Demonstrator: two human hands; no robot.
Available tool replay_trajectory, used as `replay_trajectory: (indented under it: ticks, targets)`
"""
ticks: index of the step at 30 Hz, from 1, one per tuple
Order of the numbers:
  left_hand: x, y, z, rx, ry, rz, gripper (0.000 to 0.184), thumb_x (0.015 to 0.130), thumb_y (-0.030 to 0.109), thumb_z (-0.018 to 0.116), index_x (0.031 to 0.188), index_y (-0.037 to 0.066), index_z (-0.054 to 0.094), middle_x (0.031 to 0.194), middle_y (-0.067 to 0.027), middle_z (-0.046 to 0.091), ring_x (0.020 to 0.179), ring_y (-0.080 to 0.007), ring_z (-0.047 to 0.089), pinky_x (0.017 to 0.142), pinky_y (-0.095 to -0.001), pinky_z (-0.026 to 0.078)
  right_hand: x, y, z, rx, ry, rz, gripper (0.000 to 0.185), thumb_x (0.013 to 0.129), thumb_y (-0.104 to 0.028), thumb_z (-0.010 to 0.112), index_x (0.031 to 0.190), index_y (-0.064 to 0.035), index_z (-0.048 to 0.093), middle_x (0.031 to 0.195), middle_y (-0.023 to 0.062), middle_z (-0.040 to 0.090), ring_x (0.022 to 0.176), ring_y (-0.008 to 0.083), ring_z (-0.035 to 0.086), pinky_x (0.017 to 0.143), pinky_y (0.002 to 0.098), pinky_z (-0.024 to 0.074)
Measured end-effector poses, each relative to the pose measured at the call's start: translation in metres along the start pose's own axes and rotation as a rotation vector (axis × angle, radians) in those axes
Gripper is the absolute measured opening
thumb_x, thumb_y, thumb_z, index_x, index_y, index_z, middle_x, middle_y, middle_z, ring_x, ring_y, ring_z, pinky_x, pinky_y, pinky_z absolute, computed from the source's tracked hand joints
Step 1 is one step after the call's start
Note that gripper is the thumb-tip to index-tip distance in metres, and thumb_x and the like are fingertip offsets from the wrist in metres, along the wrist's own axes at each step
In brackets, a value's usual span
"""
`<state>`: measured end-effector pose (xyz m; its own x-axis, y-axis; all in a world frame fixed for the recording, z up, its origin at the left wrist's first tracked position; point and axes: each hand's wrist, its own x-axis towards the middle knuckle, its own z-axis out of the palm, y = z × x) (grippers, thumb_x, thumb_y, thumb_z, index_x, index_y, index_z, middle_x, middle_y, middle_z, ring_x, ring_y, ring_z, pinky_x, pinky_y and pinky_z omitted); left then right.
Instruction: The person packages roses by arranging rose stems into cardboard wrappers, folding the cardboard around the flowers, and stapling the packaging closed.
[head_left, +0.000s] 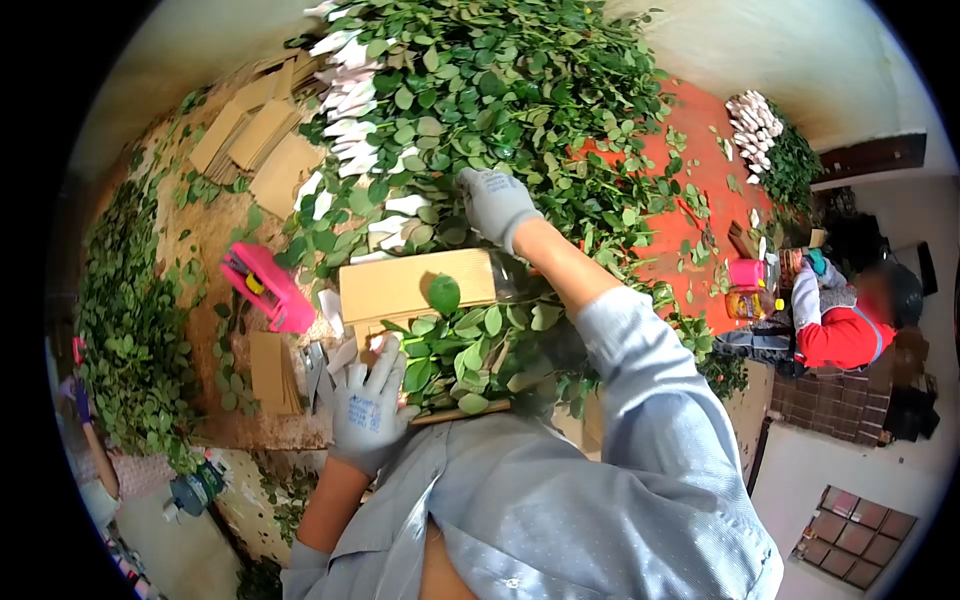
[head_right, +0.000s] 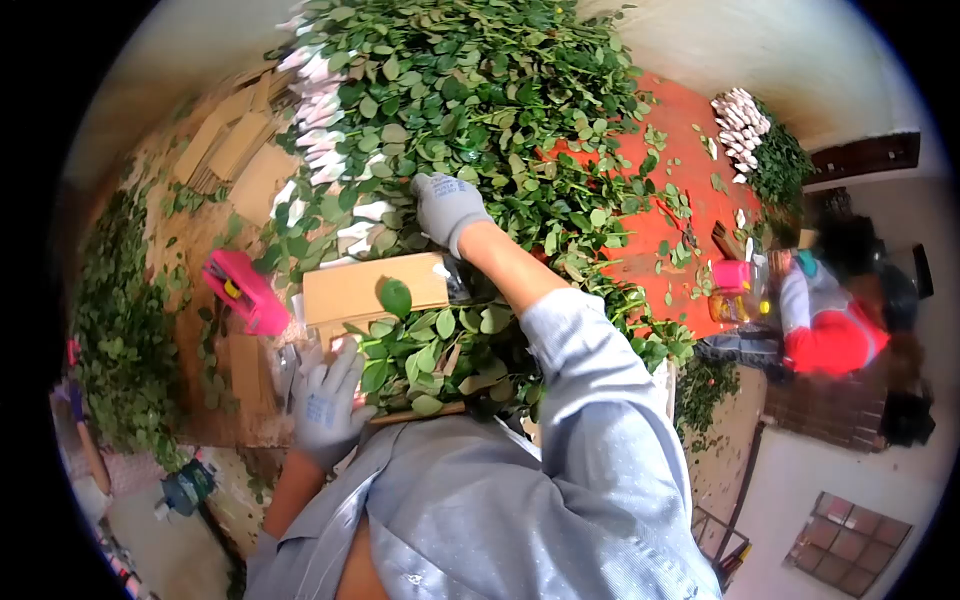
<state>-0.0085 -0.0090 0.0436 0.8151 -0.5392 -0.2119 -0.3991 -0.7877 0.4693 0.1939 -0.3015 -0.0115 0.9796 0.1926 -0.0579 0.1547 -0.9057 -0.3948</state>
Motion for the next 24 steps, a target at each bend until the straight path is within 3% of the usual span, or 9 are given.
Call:
replay_trajectory:
  ticks: [2, 4, 7, 9, 12, 15, 21, 24]
  targets:
    - [0.002, 0.004, -0.004, -0.011, 0.006, 0.002, 0.072, 0.07, 0.021, 0.079, 0.136, 0.001, 0.061, 0.155, -0.0138, 0.049, 0.128, -0.0427, 0.047, 0.117, -0.0531, 0.031, 0.022, 0.031, 0.024, -0.042, -0.079, 0.115, 0.032, 0.091, -0.012, 0.058, 0.12, -0.0076, 0.069, 0.113, 0.0183, 0.073, 0.104, 0.0371, 0.071, 0.088, 0.0451, 0.0568]
    - [0.0, -0.004, 0.007, 0.061, 0.037, 0.054, 0.071, 0.07, 0.02, 0.079, 0.136, 0.0, 0.061, 0.154, -0.0145, 0.049, 0.13, -0.0432, 0.046, 0.117, -0.0532, 0.031, 0.033, 0.046, 0.039, -0.279, -0.394, 0.225, 0.035, 0.093, -0.014, 0.056, 0.124, -0.0077, 0.071, 0.121, 0.0187, 0.073, 0.113, 0.0351, 0.07, 0.092, 0.044, 0.0577]
    - [0.003, 0.001, 0.003, 0.046, 0.048, 0.049, 0.071, 0.069, 0.016, 0.079, 0.136, -0.001, 0.061, 0.153, -0.0163, 0.051, 0.133, -0.0445, 0.044, 0.119, -0.0532, 0.029, 0.024, 0.047, 0.057, -0.314, -0.319, 0.151, 0.031, 0.096, -0.018, 0.057, 0.121, -0.0102, 0.074, 0.122, 0.0154, 0.074, 0.114, 0.032, 0.071, 0.09, 0.0455, 0.0591]
    - [0.002, -0.005, 0.009, 0.197, 0.103, 0.112, 0.071, 0.069, 0.016, 0.079, 0.137, 0.0, 0.061, 0.154, -0.0155, 0.051, 0.131, -0.0434, 0.046, 0.118, -0.0527, 0.03, 0.023, 0.047, 0.059, -0.331, -0.286, 0.127, 0.03, 0.097, -0.018, 0.058, 0.121, -0.0111, 0.074, 0.123, 0.0142, 0.074, 0.113, 0.0307, 0.072, 0.089, 0.0458, 0.0594]
    - [0.0, -0.007, 0.014, 0.134, 0.065, 0.066, 0.073, 0.07, 0.017, 0.079, 0.138, 0.001, 0.06, 0.155, -0.0147, 0.05, 0.127, -0.0402, 0.048, 0.115, -0.0508, 0.033, 0.021, 0.041, 0.051, -0.399, -0.526, 0.029, 0.034, 0.096, -0.016, 0.059, 0.127, -0.0102, 0.071, 0.129, 0.0134, 0.071, 0.115, 0.0303, 0.071, 0.09, 0.0458, 0.0587]
    - [0.001, 0.0, 0.005, 0.026, -0.009, -0.01, 0.074, 0.071, 0.02, 0.078, 0.14, 0.001, 0.058, 0.156, -0.0143, 0.048, 0.124, -0.0376, 0.05, 0.113, -0.0491, 0.034, 0.009, 0.031, 0.033, -0.388, -0.592, 0.032, 0.037, 0.096, -0.017, 0.059, 0.131, -0.0099, 0.068, 0.13, 0.0127, 0.071, 0.117, 0.0305, 0.07, 0.092, 0.0439, 0.0579]
    - [-0.001, 0.003, 0.001, 0.073, 0.041, 0.036, 0.075, 0.071, 0.024, 0.078, 0.14, 0.001, 0.057, 0.158, -0.0147, 0.046, 0.124, -0.039, 0.05, 0.113, -0.0499, 0.035, -0.003, 0.035, 0.026, -0.378, -0.551, 0.062, 0.039, 0.098, -0.021, 0.059, 0.134, -0.0074, 0.062, 0.127, 0.014, 0.072, 0.117, 0.0315, 0.07, 0.092, 0.045, 0.0575]
    - [-0.003, 0.004, -0.001, 0.049, 0.044, 0.029, 0.075, 0.071, 0.024, 0.079, 0.138, 0.0, 0.058, 0.157, -0.015, 0.047, 0.127, -0.0409, 0.049, 0.111, -0.0519, 0.036, -0.011, 0.03, -0.015, -0.403, -0.365, 0.07, 0.028, 0.097, -0.021, 0.06, 0.122, -0.0073, 0.062, 0.116, 0.0164, 0.074, 0.109, 0.0315, 0.072, 0.089, 0.0422, 0.0586]
